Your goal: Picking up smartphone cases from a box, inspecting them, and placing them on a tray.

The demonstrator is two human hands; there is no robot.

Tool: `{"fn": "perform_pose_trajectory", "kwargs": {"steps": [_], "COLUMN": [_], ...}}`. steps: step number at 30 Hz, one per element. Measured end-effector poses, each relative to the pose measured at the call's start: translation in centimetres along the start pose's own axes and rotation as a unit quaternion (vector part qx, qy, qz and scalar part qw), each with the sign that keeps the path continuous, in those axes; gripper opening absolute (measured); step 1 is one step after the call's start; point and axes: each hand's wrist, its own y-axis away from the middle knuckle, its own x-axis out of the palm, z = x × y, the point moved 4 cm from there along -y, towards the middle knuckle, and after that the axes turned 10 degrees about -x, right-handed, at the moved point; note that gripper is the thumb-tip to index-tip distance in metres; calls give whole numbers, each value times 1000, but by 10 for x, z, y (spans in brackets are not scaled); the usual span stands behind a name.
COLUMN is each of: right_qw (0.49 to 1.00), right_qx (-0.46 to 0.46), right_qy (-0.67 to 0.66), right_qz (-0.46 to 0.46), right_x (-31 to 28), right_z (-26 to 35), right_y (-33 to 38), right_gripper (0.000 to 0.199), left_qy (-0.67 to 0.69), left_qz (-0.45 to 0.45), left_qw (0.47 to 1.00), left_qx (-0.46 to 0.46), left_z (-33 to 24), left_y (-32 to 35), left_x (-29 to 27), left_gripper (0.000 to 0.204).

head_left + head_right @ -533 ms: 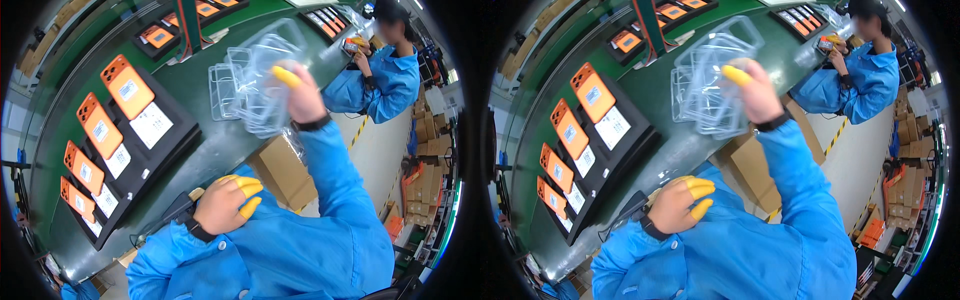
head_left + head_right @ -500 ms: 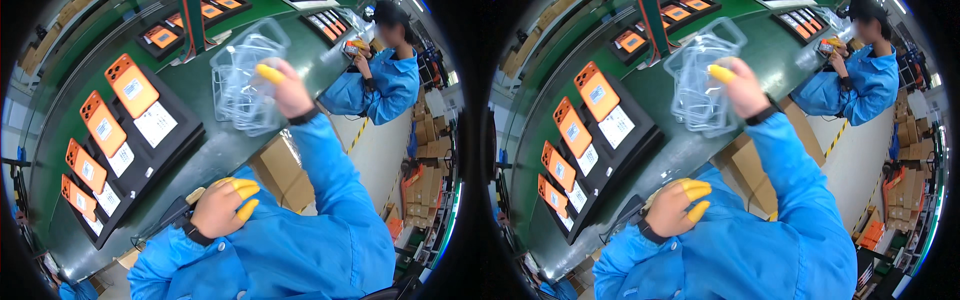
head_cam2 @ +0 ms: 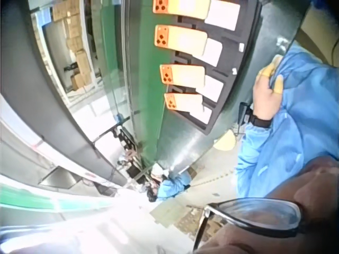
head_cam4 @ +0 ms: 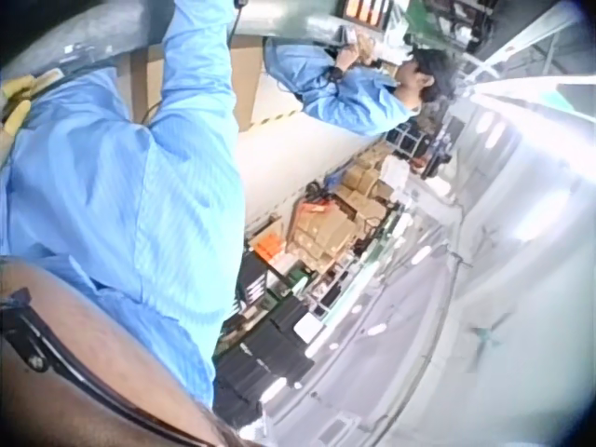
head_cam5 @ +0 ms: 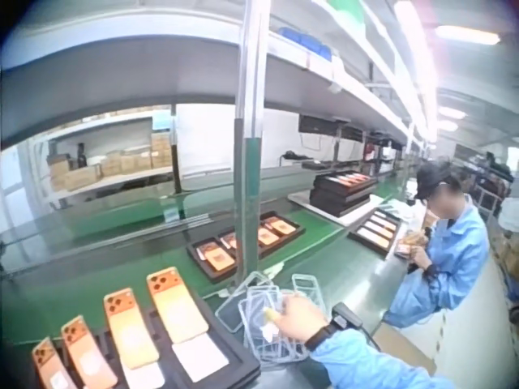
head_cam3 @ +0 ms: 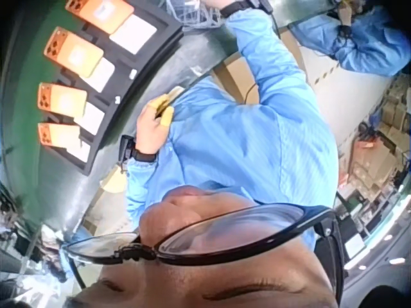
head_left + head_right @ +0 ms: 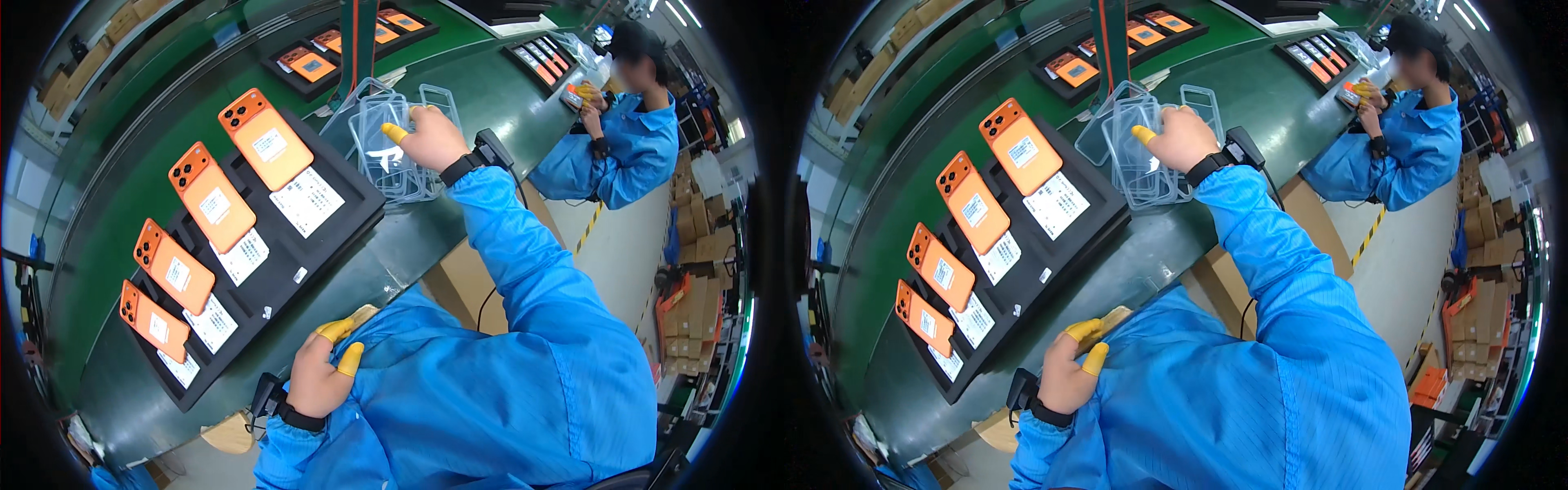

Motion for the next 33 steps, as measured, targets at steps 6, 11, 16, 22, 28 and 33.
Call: {"fn": "perform_pose_trajectory", "kwargs": {"steps": [6, 11, 16, 22, 28, 33], "right_qw": [969, 946, 989, 983, 951, 885], "right_qx": [6, 29, 145, 173, 164, 38], "right_qy": [-240, -189, 28, 3, 109, 103], "right_qz": [-54, -260, -23, -63, -238, -453], "right_x": [-19, -24, 5, 10, -21, -76], "right_z": [-12, -74, -123, -147, -142, -130], "right_y": [7, -2, 0, -4, -8, -4], "right_gripper": [51, 33, 39, 23, 20, 13], "left_qy": [-34, -30, -6, -31, -27, -22], "left_qz": [43, 44, 41, 35, 34, 7], "left_qw": [998, 999, 999, 999, 999, 999], "left_qx": [5, 13, 12, 23, 8, 38], "left_z": [-4, -1, -6, -11, -16, -23], "left_y": [-11, -17, -22, -18, -9, -2], "left_x": [-4, -6, -8, -11, -17, -26], "left_gripper": [32, 32, 33, 35, 35, 33]}}
